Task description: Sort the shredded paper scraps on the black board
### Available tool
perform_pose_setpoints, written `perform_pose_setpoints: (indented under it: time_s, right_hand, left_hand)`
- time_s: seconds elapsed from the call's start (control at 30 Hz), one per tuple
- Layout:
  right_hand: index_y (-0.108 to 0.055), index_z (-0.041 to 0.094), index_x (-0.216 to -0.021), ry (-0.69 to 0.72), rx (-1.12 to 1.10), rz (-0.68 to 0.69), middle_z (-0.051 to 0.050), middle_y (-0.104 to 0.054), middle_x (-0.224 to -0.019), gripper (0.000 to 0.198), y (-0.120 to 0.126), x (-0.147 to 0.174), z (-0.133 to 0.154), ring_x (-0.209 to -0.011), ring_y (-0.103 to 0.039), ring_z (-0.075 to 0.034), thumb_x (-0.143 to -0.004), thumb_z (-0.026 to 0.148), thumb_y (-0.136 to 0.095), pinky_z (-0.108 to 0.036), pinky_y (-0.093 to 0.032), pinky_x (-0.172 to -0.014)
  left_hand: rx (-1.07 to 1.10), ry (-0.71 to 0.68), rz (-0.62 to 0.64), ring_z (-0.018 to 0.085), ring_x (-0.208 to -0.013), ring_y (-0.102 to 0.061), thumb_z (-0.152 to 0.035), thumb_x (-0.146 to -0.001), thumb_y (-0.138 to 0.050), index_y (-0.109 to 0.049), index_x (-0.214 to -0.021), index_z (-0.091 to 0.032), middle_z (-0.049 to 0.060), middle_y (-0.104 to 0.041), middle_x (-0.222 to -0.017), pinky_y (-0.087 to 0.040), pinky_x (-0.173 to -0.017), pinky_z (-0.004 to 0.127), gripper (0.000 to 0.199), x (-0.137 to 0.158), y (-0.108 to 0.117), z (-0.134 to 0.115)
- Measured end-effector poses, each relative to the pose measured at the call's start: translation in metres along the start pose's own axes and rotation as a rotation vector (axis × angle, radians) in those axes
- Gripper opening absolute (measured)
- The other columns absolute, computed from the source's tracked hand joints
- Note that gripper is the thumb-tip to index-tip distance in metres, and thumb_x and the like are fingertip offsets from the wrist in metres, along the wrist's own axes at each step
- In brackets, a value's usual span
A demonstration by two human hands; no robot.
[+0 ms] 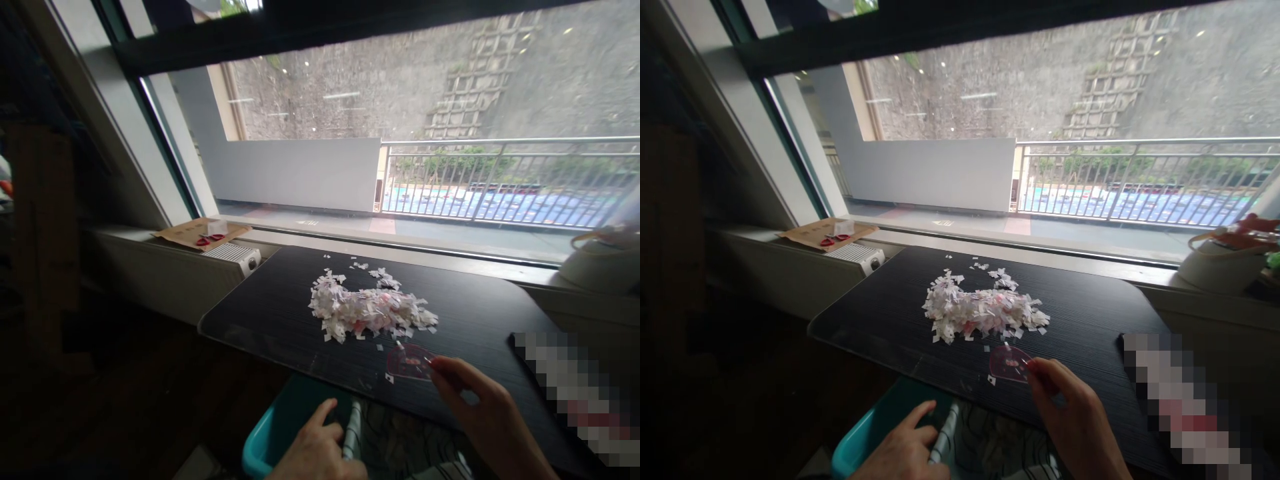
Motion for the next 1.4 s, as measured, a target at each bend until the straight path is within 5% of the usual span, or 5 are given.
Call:
perform_pose_setpoints:
  time_s: [0.7,1.03,1.27,1.4]
  right_hand:
    - [-0.069,0.023,-0.086,0.079,-0.005,-0.090,0.002,-0.075,-0.076,0.012,0.015,0.015,0.002,-0.065,-0.071,-0.013,-0.080,0.032,-0.063,-0.010,-0.054,-0.058]
    - [-0.064,0.024,-0.094,0.306,-0.012,-0.007,0.001,-0.070,-0.080,0.010,0.023,0.023,0.032,-0.066,-0.068,-0.011,-0.086,0.024,-0.058,-0.013,-0.054,-0.061]
    - [-0.064,0.023,-0.092,0.306,-0.045,-0.029,-0.002,-0.071,-0.080,0.009,0.019,0.021,0.036,-0.066,-0.068,-0.014,-0.087,0.024,-0.057,-0.016,-0.054,-0.062]
    - [-0.064,0.024,-0.092,0.262,0.019,-0.112,-0.001,-0.071,-0.082,0.009,0.017,0.015,0.030,-0.067,-0.068,-0.014,-0.088,0.027,-0.056,-0.018,-0.053,-0.064]
  left_hand:
    - [0.044,0.041,0.179,0.014,-0.055,-0.043,-0.023,-0.078,-0.066,-0.060,-0.068,-0.025,-0.006,-0.038,-0.045,-0.033,-0.100,0.047,0.012,-0.005,0.009,-0.002]
    - [0.065,0.037,0.245,0.014,-0.056,-0.044,-0.023,-0.075,-0.070,-0.062,-0.071,-0.025,-0.007,-0.041,-0.046,-0.030,-0.102,0.046,0.009,-0.008,0.016,-0.006]
    - [0.021,-0.039,0.141,0.011,-0.048,-0.036,-0.023,-0.075,-0.076,-0.058,-0.056,-0.022,-0.008,-0.042,-0.042,-0.027,-0.104,0.040,0.026,0.003,0.016,-0.012]
    - [0.051,-0.002,0.218,0.012,-0.050,-0.039,-0.026,-0.077,-0.072,-0.061,-0.062,-0.024,-0.007,-0.044,-0.044,-0.029,-0.103,0.044,0.018,-0.004,0.024,-0.011]
Point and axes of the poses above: each hand's wrist, its own x-axis away from the middle knuckle, its own y-axis out of the back of the hand, z = x × y, the point moved 3 cm from there along -x, towards the middle knuckle
